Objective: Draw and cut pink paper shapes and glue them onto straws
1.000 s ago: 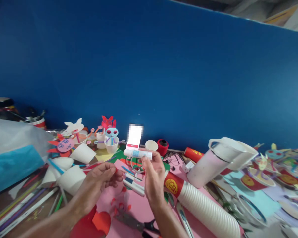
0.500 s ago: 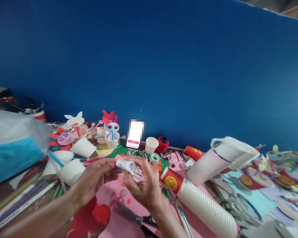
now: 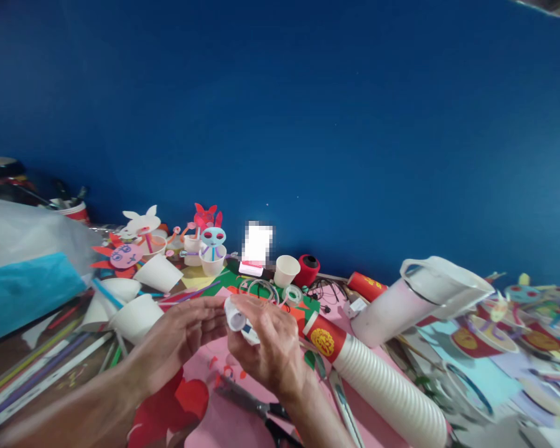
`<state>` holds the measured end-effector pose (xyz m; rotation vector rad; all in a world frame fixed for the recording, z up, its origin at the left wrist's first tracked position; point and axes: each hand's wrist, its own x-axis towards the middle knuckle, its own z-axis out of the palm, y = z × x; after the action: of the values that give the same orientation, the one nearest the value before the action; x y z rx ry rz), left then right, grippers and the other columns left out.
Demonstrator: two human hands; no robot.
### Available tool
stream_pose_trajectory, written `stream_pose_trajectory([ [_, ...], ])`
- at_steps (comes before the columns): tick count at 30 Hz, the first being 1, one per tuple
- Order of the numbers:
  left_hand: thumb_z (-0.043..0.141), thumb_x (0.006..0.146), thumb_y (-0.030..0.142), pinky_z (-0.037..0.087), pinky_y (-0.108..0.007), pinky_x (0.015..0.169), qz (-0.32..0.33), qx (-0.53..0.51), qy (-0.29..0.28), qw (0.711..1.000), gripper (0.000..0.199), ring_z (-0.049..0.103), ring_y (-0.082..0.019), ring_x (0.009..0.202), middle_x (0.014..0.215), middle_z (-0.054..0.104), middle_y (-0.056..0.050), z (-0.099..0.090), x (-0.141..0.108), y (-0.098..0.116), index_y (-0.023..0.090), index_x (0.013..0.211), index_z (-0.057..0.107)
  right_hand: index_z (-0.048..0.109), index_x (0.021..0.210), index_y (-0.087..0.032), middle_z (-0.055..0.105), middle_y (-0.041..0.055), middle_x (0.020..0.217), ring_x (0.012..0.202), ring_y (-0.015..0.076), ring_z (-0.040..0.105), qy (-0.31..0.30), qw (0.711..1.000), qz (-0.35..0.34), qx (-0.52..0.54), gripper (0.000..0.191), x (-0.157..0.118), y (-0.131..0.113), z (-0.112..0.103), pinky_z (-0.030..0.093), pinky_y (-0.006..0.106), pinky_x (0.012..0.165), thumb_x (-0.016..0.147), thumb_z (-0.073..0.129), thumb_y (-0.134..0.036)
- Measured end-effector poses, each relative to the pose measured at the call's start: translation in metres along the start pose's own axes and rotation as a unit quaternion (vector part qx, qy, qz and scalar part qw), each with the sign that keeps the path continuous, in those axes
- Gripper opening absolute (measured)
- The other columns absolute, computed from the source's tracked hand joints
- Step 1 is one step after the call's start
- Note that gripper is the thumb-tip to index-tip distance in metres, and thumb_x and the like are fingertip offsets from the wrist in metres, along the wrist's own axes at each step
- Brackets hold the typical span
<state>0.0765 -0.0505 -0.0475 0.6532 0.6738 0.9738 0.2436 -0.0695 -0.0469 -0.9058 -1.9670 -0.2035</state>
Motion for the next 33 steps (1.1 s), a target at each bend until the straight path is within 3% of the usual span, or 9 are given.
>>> stream_pose_trajectory([
  [4, 0.058, 0.073, 0.015, 0.046, -0.035, 0.087, 0.003, -0.006, -0.011, 1.000, 0.015, 0.065, -0.022, 0.088, 0.091, 0.071, -0.011, 0.0015, -0.0006, 0.0013, 0.012, 0.084, 0.067, 0.049, 0.115, -0.021, 0.069, 0.0067, 0.101, 0.089, 0.0186, 0.067, -0.007, 1.000, 0.007, 0.000, 0.040, 0.0000, -0.0013, -0.0013, 0.055, 0.029, 0.074, 0.077, 0.057, -0.013],
  [11, 0.059, 0.072, 0.013, 0.047, -0.034, 0.086, -0.002, -0.001, 0.017, 1.000, 0.016, 0.066, -0.022, 0.087, 0.091, 0.071, -0.012, 0.0043, -0.0018, 0.0056, 0.011, 0.085, 0.068, 0.049, 0.116, -0.021, 0.069, 0.0063, 0.102, 0.091, 0.0180, 0.066, 0.005, 1.000, -0.003, -0.026, 0.042, 0.0033, -0.0026, -0.0042, 0.054, 0.028, 0.077, 0.076, 0.058, -0.012],
  [18, 0.057, 0.076, 0.014, 0.047, -0.033, 0.087, 0.009, 0.005, -0.013, 1.000, 0.020, 0.064, -0.021, 0.093, 0.098, 0.070, -0.011, 0.0006, -0.0012, 0.0026, 0.012, 0.091, 0.069, 0.048, 0.116, -0.022, 0.069, 0.0057, 0.100, 0.088, 0.0180, 0.067, 0.013, 0.999, -0.003, -0.047, 0.042, 0.0053, -0.0019, -0.0064, 0.055, 0.028, 0.075, 0.077, 0.058, -0.012],
  [28, 0.056, 0.075, 0.014, 0.047, -0.032, 0.085, -0.007, 0.011, -0.015, 1.000, 0.018, 0.066, -0.019, 0.084, 0.089, 0.072, -0.009, 0.0019, -0.0013, 0.0000, 0.014, 0.085, 0.071, 0.051, 0.112, -0.023, 0.070, 0.0046, 0.099, 0.086, 0.0178, 0.067, 0.024, 0.999, 0.023, -0.013, 0.036, 0.0046, -0.0025, -0.0042, 0.056, 0.029, 0.074, 0.078, 0.056, -0.013],
  [33, 0.055, 0.075, 0.012, 0.047, -0.032, 0.086, 0.006, 0.016, -0.023, 1.000, 0.018, 0.065, -0.020, 0.088, 0.091, 0.071, -0.010, -0.0011, 0.0000, -0.0012, 0.012, 0.087, 0.069, 0.050, 0.111, -0.022, 0.069, 0.0055, 0.100, 0.088, 0.0178, 0.067, 0.012, 1.000, 0.020, 0.002, 0.034, 0.0054, -0.0029, -0.0049, 0.055, 0.029, 0.075, 0.078, 0.056, -0.013],
])
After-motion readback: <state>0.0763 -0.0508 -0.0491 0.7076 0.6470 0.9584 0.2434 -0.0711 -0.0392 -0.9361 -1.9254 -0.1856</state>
